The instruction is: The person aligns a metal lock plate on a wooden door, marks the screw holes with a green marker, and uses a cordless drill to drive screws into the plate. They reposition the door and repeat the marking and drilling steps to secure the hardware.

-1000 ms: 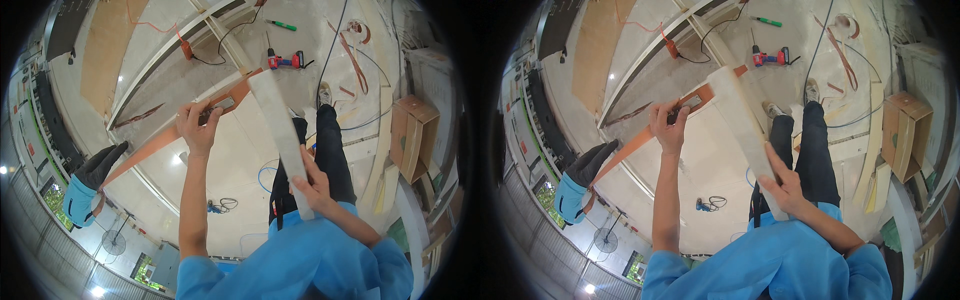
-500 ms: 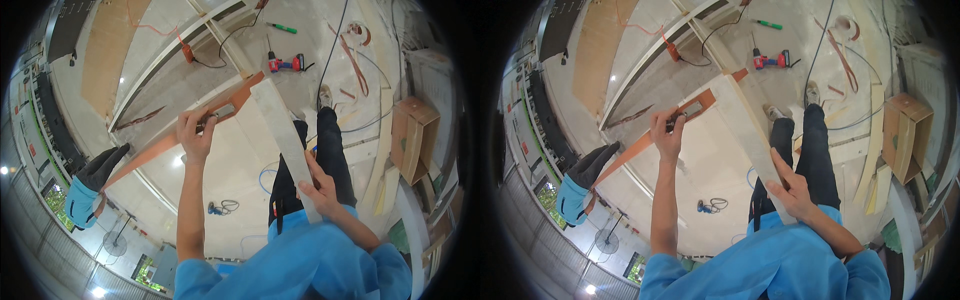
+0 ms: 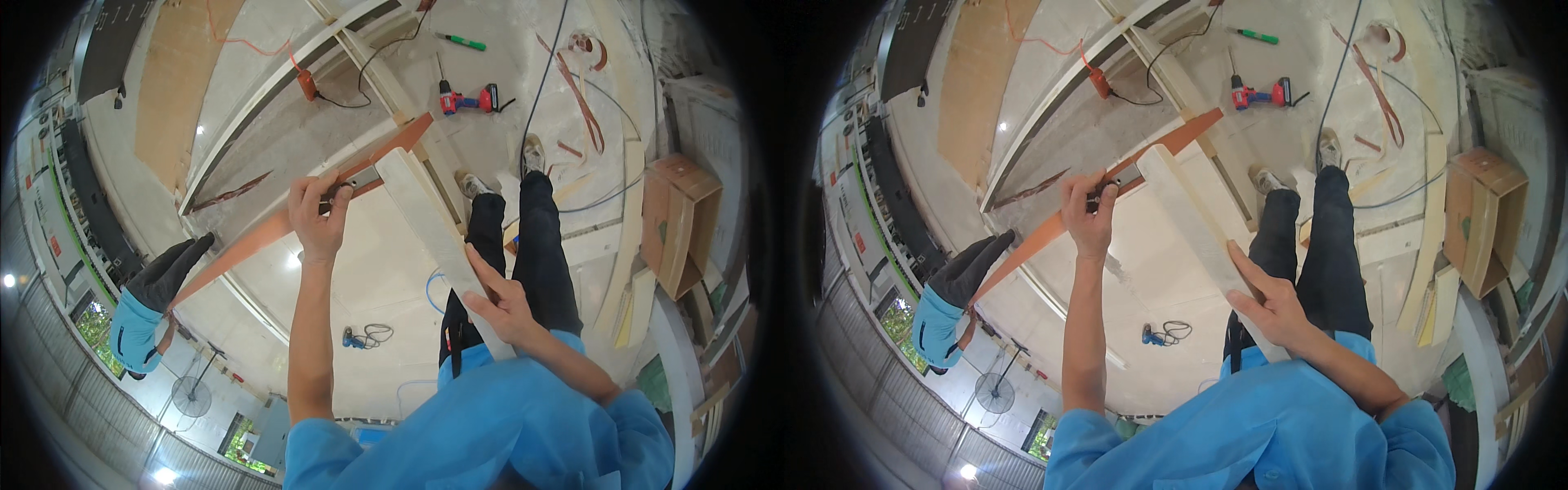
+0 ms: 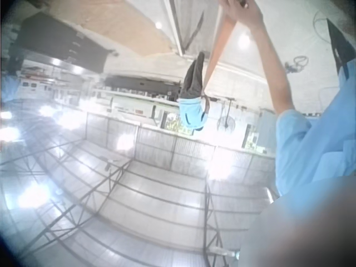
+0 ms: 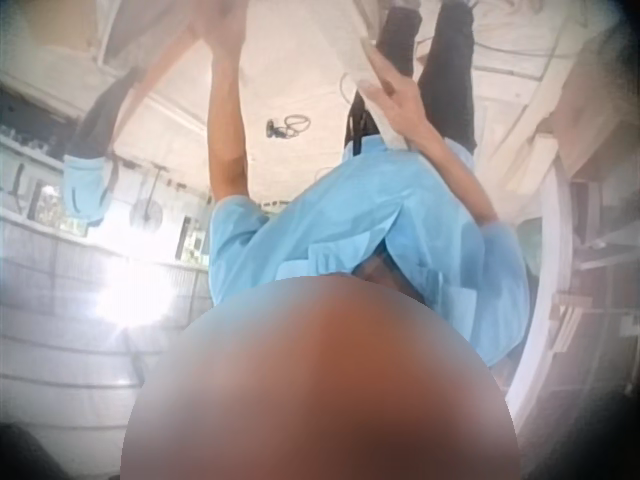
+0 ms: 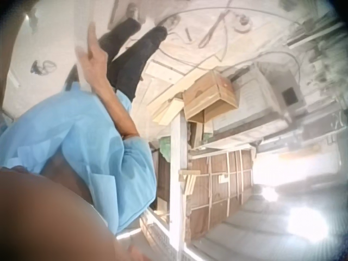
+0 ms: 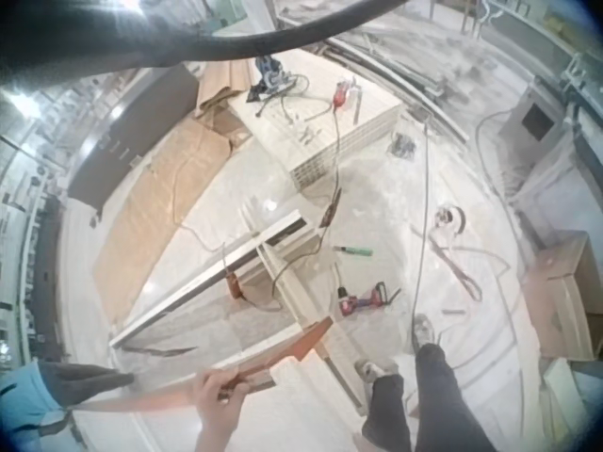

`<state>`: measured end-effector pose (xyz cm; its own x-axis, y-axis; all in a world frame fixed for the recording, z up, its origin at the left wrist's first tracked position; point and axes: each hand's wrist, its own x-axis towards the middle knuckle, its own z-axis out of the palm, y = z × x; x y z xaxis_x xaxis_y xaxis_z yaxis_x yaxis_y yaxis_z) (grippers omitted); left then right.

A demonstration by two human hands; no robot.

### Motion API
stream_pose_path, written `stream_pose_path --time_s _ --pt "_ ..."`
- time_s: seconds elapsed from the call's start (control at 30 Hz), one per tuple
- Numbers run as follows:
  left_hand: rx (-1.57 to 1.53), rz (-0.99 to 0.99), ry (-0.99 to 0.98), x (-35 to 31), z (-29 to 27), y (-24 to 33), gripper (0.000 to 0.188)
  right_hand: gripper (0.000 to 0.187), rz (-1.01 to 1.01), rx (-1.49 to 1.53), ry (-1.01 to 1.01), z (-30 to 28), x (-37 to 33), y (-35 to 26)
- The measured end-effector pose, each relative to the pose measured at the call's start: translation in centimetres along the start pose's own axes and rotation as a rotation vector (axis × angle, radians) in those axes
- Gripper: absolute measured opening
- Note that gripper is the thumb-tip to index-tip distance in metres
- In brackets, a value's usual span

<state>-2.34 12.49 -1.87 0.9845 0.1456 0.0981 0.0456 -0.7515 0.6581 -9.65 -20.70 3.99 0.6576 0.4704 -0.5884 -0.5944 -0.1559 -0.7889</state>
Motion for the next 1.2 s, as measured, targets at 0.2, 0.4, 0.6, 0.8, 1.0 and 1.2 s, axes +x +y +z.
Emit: stream_pose_path --time_s 0.2,0.4,0.6,0.8,1.0,1.2 --pt "0.006 -0.053 -0.003 0.5 -0.1 0.4 0.025 0.068 -0.078 -0.089 -0.019 -0.9 0.5 -0.9" --pt "0.055 -0.257 -0.009 2.2 0.7 3.4 0.027 0.069 -0.306 -0.389 0.308 -6.5 3.1 -2.7" --pt "0.163 -0.34 0.059 2.5 1.3 4.8 0.033 0.054 0.033 -0.679 0.387 -16.6 10.1 -3.6" --pt "0.013 -0.482 0.274 2.3 1.8 7.1 0.034 0.053 -0.124 -0.503 0.423 -28.3 24.1 1.7" --pt "-0.389 -0.542 -0.11 0.6 11.7 16.9 0.021 0.061 0.361 -0.739 0.49 -38.6 45.3 7.1" --pt "-0.838 -1.473 -0.224 4.0 30.6 15.8 0.014 0.071 0.09 -1.254 0.426 -47.4 68.6 15.3"
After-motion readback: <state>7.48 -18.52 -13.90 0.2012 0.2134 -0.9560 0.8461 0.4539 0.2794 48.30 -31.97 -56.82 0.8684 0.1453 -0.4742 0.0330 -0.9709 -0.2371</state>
